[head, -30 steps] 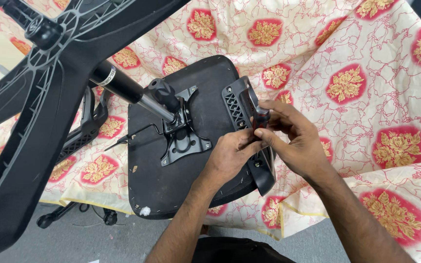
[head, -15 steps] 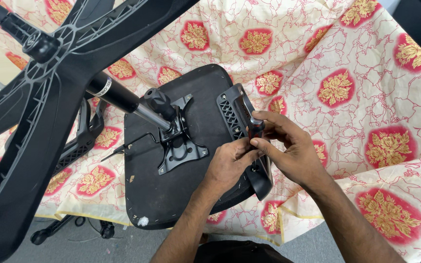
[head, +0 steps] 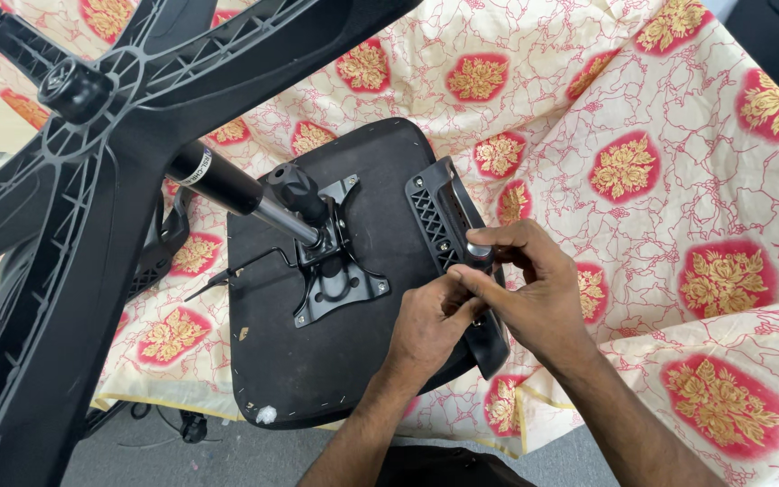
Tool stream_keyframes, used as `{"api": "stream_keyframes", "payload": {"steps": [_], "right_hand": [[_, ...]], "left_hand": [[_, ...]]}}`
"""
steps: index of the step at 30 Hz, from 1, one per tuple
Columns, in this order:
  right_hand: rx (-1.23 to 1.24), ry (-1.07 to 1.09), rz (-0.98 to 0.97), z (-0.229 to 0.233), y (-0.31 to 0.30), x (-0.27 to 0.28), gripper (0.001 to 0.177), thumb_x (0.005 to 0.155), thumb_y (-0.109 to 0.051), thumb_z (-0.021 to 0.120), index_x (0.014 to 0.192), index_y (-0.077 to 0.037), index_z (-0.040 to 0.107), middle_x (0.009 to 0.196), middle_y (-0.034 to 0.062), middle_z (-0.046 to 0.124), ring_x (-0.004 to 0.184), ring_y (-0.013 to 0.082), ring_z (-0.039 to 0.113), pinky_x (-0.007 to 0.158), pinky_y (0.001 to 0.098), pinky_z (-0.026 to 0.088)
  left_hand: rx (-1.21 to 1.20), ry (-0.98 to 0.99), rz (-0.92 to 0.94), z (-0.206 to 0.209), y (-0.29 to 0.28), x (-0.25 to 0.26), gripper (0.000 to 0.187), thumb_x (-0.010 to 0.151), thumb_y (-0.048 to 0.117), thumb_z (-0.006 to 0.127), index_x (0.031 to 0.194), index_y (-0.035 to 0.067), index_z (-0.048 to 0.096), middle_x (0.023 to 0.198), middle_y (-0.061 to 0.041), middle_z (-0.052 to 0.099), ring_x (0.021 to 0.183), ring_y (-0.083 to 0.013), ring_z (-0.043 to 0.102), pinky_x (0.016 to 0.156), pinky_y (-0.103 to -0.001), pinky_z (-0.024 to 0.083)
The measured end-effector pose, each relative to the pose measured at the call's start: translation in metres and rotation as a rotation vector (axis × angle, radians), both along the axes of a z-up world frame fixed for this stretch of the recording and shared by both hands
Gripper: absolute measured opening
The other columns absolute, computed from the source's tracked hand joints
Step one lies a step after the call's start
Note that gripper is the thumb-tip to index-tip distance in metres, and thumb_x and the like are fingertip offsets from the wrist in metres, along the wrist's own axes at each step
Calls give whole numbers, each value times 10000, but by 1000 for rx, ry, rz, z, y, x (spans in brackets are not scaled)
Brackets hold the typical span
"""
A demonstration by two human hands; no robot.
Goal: The person attaches a black plastic armrest to the underside of an office chair seat using a screwdriver. They align the armrest, insert screws, and tighten them to secure the part in place.
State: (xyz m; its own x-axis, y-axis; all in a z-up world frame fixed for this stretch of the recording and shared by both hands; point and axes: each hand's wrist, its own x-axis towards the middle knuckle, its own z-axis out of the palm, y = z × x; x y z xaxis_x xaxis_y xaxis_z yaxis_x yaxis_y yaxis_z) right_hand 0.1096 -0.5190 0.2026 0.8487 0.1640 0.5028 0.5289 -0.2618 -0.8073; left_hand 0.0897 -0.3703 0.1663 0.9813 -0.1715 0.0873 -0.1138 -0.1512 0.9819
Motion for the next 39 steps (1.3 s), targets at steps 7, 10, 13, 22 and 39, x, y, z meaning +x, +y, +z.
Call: {"api": "stream_keyframes", "payload": {"steps": [7,10,13,22,39], "right_hand": [[-42,71,127,10,-12,3,389,902,-40,768,1279,-40,670,1155,70,720,1029,111,700,941,282,601],[33,206,231,14,-17,5,386,959,-43,688,1340,-47,626,1172,94,727,1058,123,694,953,297,582],[61,227,326,14,-16,8,382,990,-53,641,1368,-47,585,1236,108,717,1139,137,679,999,310,561],[-32,-19,87,1,-19,10,426,862,-35,840,1247,-35,658,1173,72,647,1014,128,619,889,263,537],[-16,-12,171,7,-23,9,410,892,-53,801,1257,-58,613,1236,68,661,1139,115,647,998,275,544]], "left_hand": [[-35,36,-26,-3,-1,0,249,961,192,697,1149,31,674,973,-78,783,879,-144,759,803,-299,608],[-101,-38,-61,-9,2,0,300,956,136,673,1232,25,638,1078,-90,772,1018,-164,752,903,-304,599],[-142,-91,-68,-12,7,-1,340,952,100,664,1278,14,622,1143,-103,760,1101,-185,737,981,-311,580],[-12,-58,31,-1,2,2,282,938,193,714,1168,32,697,1074,-106,792,1048,-195,763,960,-331,583],[-67,-226,36,30,8,3,658,967,60,707,1554,209,452,1183,-122,746,1085,-200,761,951,-324,637]]}}
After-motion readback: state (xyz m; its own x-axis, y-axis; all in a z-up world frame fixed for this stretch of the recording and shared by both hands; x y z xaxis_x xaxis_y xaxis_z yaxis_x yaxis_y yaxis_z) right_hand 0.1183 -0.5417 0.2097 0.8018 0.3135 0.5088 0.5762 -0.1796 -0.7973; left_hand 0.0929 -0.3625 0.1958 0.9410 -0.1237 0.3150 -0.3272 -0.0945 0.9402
